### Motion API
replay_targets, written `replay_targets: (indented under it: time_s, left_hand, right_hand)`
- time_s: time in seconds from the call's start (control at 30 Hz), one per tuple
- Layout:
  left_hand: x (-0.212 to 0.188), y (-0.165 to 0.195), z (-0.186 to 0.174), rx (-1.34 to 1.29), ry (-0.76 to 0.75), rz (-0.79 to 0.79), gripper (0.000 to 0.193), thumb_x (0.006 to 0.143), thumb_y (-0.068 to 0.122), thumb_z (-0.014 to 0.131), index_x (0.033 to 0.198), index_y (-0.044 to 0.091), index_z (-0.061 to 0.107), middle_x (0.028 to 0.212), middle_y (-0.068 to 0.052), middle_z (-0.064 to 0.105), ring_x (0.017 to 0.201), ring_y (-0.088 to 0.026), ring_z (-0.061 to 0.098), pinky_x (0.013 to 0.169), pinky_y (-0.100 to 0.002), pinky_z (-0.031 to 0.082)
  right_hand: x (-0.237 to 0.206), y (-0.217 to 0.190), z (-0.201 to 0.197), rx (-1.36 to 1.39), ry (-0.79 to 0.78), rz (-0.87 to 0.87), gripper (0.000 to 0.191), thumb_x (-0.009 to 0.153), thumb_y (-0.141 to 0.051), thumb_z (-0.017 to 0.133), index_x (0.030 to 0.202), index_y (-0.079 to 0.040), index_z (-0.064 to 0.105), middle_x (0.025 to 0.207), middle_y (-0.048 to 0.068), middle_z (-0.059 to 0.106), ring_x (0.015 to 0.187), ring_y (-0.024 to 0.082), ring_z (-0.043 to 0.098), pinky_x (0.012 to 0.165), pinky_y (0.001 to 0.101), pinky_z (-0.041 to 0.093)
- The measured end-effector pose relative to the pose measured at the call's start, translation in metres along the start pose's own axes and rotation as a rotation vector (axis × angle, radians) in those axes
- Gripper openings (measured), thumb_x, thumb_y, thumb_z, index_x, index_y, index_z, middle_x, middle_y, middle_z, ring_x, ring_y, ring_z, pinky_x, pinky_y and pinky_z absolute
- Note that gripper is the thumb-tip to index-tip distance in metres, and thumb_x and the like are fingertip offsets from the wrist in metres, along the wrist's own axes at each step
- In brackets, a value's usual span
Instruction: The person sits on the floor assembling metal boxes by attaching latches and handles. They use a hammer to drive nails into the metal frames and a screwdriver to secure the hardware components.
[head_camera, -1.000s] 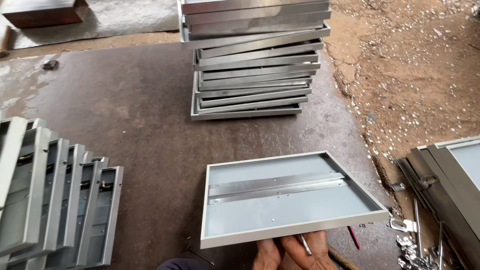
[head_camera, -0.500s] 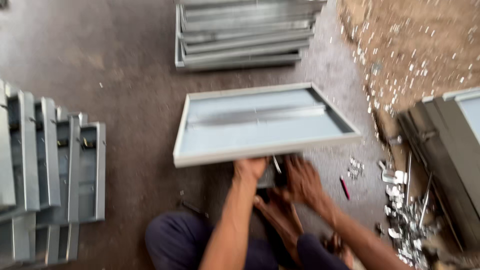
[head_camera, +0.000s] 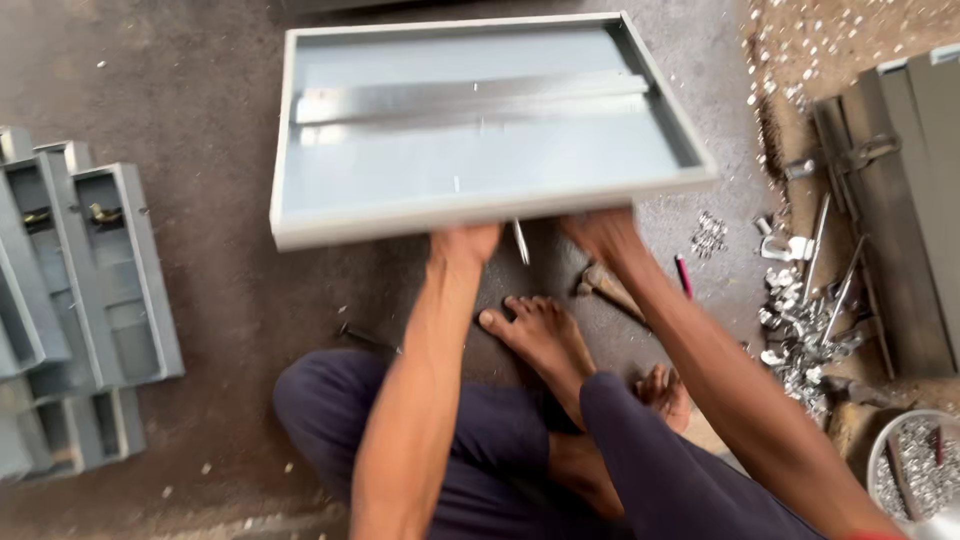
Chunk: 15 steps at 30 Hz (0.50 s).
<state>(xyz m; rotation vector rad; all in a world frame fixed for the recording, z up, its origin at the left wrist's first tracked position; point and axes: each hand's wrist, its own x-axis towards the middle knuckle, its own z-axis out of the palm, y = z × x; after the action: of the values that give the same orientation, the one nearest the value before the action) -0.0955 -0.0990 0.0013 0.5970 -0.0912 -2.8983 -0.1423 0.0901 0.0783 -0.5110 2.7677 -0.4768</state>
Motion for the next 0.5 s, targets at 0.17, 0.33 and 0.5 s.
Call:
replay_targets:
  time_s: [0.17, 0.33, 0.5]
  left_hand:
    - [-0.058, -0.045, -0.046, -0.002, 0.074, -0.046, 0.038, 0.106, 0.034, 0.043, 0.13, 0.007, 0.056, 0.129, -0.012, 0.062, 0.118, -0.028, 0.059, 0.106, -0.045, 0.049]
    - [-0.063, -0.084, -0.08, -0.004, 0.164, -0.1, 0.037, 0.106, 0.034, 0.044, 0.129, 0.007, 0.056, 0.128, -0.011, 0.063, 0.117, -0.028, 0.059, 0.106, -0.045, 0.05]
    - [-0.051, -0.093, -0.088, -0.015, 0.176, -0.103, 0.037, 0.106, 0.034, 0.044, 0.128, 0.007, 0.057, 0.127, -0.011, 0.063, 0.117, -0.027, 0.059, 0.105, -0.045, 0.05]
  right_hand:
    - [-0.147, 0.093, 0.013, -0.196, -0.051, -0.003, 0.06, 0.084, -0.048, 0.071, 0.125, -0.006, 0.059, 0.102, 0.018, 0.059, 0.092, 0.033, 0.056, 0.08, 0.0475, 0.049]
    - [-0.213, 0.158, 0.017, -0.177, -0.084, 0.183, 0.032, 0.099, -0.027, 0.057, 0.127, -0.014, 0.06, 0.119, 0.012, 0.062, 0.103, 0.026, 0.059, 0.084, 0.0396, 0.052]
    - [-0.189, 0.183, 0.018, -0.219, -0.008, -0.011, 0.045, 0.087, -0.036, 0.067, 0.121, -0.007, 0.062, 0.109, 0.02, 0.063, 0.093, 0.032, 0.059, 0.071, 0.0419, 0.054]
